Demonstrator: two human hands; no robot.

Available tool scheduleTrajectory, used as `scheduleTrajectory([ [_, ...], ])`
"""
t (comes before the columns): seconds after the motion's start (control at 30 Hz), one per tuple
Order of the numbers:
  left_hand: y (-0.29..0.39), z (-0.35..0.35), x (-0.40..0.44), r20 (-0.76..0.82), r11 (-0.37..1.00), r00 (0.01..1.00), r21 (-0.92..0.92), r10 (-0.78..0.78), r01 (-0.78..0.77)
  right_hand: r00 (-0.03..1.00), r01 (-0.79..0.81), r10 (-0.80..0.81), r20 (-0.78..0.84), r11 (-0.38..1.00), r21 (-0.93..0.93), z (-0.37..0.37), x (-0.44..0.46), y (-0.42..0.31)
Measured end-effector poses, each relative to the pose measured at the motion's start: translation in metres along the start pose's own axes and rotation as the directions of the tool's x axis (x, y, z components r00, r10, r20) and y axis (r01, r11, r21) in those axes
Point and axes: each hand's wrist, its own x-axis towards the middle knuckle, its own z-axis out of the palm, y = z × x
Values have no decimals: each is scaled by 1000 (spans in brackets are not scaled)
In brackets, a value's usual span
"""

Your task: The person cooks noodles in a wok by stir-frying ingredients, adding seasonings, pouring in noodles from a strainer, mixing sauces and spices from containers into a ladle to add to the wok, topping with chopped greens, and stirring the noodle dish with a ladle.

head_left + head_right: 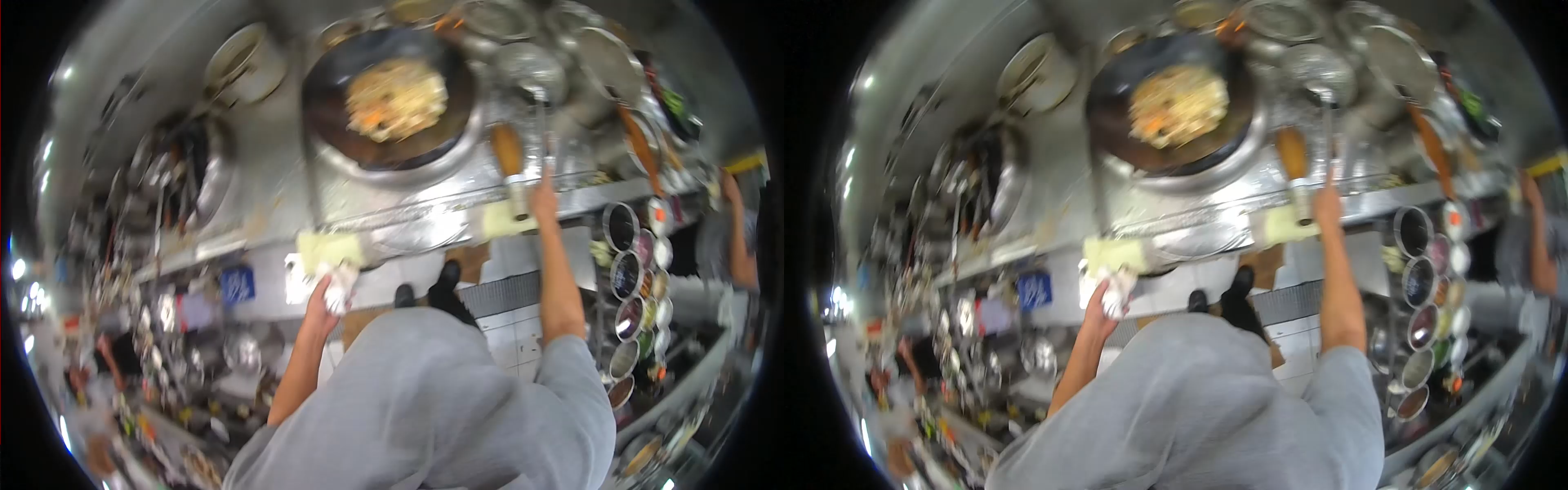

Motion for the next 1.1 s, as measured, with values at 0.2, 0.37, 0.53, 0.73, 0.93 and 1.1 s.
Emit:
scheduleTrajectory([
  [0.2, 40, -10, 24, -105, 846, 927, 455, 361, -278, 972, 128, -130, -194, 991, -26, -63, -55, -19],
  [0.37, 39, -21, 74, 318, -174, 647, 945, 693, -277, 995, 27, -73, 72, 865, 502, -53, -149, -13],
  [0.53, 15, -4, 60, 472, -350, 604, 882, 643, -317, 747, -664, 363, 556, 431, 611, 40, -204, -50],
  [0.73, -69, -29, 28, 550, 125, 824, 816, 135, -564, 663, -743, 269, 699, 351, 570, 176, -216, -61],
  [0.93, -186, -41, 92, 536, -35, 844, 844, 7, -535, 707, -270, 19, 707, 931, 245, 163, -345, -54],
  [1.1, -203, 45, 91, 545, 278, 732, 839, -410, -469, 693, -721, 81, 717, 33, 693, 89, -378, -75],
])
